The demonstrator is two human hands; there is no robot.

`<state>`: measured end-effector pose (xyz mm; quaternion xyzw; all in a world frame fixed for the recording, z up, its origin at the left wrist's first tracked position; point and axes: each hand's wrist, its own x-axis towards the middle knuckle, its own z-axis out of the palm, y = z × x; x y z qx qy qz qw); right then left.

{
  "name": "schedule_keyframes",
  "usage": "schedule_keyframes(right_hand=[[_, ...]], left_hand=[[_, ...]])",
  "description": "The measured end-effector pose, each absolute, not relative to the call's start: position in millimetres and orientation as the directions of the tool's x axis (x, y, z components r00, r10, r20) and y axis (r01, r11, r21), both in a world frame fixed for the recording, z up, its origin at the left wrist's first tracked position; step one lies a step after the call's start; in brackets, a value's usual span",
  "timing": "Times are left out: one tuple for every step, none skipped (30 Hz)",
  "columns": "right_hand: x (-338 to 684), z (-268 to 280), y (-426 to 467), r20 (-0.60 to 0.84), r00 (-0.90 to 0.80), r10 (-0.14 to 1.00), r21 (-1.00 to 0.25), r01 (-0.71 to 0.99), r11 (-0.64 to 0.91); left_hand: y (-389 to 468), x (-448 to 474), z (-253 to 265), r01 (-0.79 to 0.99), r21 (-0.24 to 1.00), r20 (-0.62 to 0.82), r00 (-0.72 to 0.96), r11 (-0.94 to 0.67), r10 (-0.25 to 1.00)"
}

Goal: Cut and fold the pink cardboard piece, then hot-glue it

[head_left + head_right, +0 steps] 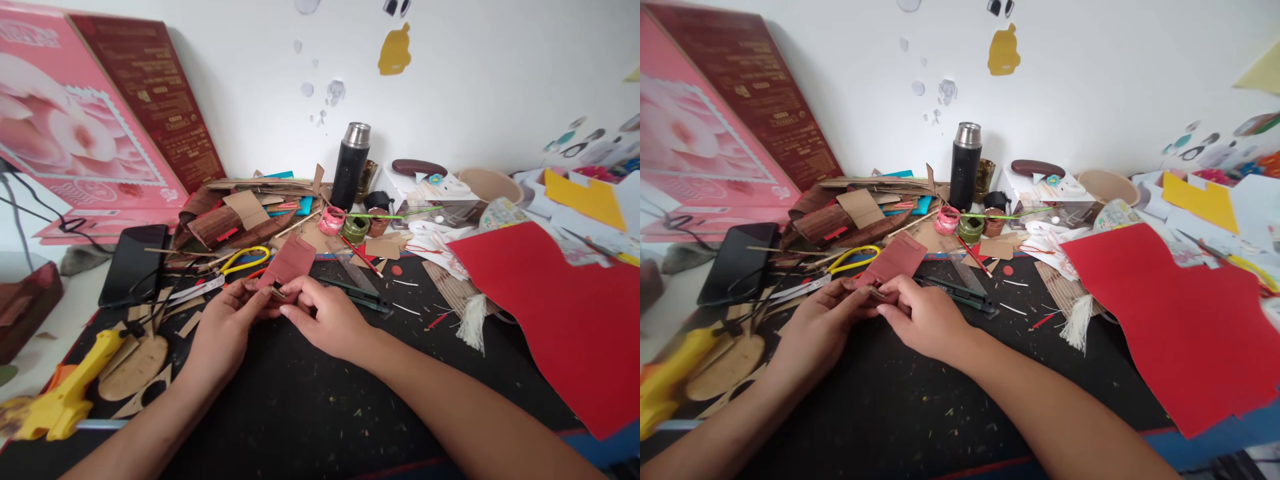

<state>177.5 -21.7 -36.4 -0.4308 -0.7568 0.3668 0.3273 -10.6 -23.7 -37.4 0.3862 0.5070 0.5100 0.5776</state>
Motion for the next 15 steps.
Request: schedule_keyframes(right_hand=[[177.8, -36.0, -21.5, 0.178, -0.412, 0.894, -0.838, 0.413, 0.357], [178.2, -35.7, -21.4, 0.177, -0.407, 0.896, -0.840, 0.413, 0.353], [178.6, -35.4, -21.2, 0.174, -0.400, 0.900, -0.845, 0.409, 0.345], [178.9, -35.2, -21.0, 0.171, -0.389, 0.905, -0.855, 0.398, 0.332], [179.2, -35.1, -20.7, 0.166, -0.375, 0.912, -0.872, 0.377, 0.313], [179.4, -34.9, -20.2, 0.161, -0.357, 0.920, -0.892, 0.347, 0.291], [179.7, -34.8, -19.6, 0.157, -0.333, 0.930, -0.913, 0.309, 0.265], [179.9, -34.6, -18.7, 0.151, -0.310, 0.939, -0.935, 0.263, 0.237], [180.0, -34.3, -17.7, 0.140, -0.286, 0.948, -0.956, 0.210, 0.205], [180.2, -34.0, -16.5, 0.121, -0.266, 0.956, -0.973, 0.157, 0.167], [180.2, -33.7, -15.3, 0.093, -0.254, 0.963, -0.986, 0.108, 0.124], [180.2, -33.4, -14.3, 0.057, -0.251, 0.966, -0.995, 0.068, 0.076], [180.1, -33.1, -13.4, 0.017, -0.259, 0.966, -0.999, 0.038, 0.028], [179.9, -32.9, -12.7, -0.018, -0.274, 0.962, -1.000, 0.021, -0.013], [179.6, -32.6, -12.3, -0.047, -0.292, 0.955, -0.999, 0.010, -0.046]], left_hand=[[-23.9, -10.1, -37.0, -0.215, 0.961, -0.189, -0.040, 0.177, 0.981], [-24.0, -9.6, -36.7, -0.233, 0.958, -0.186, -0.047, 0.170, 0.981], [-24.0, -9.2, -36.5, -0.250, 0.954, -0.183, -0.054, 0.164, 0.982], [-23.8, -8.9, -36.3, -0.267, 0.950, -0.183, -0.062, 0.160, 0.981], [-23.5, -8.8, -36.1, -0.284, 0.946, -0.186, -0.072, 0.158, 0.980], [-23.0, -8.8, -35.9, -0.303, 0.940, -0.189, -0.082, 0.156, 0.978], [-22.2, -9.0, -35.7, -0.324, 0.934, -0.191, -0.092, 0.152, 0.977], [-21.3, -9.3, -35.3, -0.348, 0.926, -0.191, -0.102, 0.145, 0.976], [-20.3, -9.7, -34.8, -0.374, 0.918, -0.189, -0.114, 0.134, 0.975], [-19.3, -10.2, -34.3, -0.398, 0.909, -0.185, -0.126, 0.121, 0.975], [-18.4, -10.6, -33.6, -0.419, 0.901, -0.181, -0.134, 0.110, 0.974], [-17.6, -11.0, -32.9, -0.436, 0.894, -0.177, -0.138, 0.101, 0.975], [-17.2, -11.2, -32.3, -0.449, 0.888, -0.175, -0.134, 0.098, 0.975], [-17.0, -11.2, -31.8, -0.457, 0.884, -0.175, -0.125, 0.100, 0.977], [-17.2, -11.1, -31.4, -0.462, 0.880, -0.178, -0.109, 0.108, 0.978]])
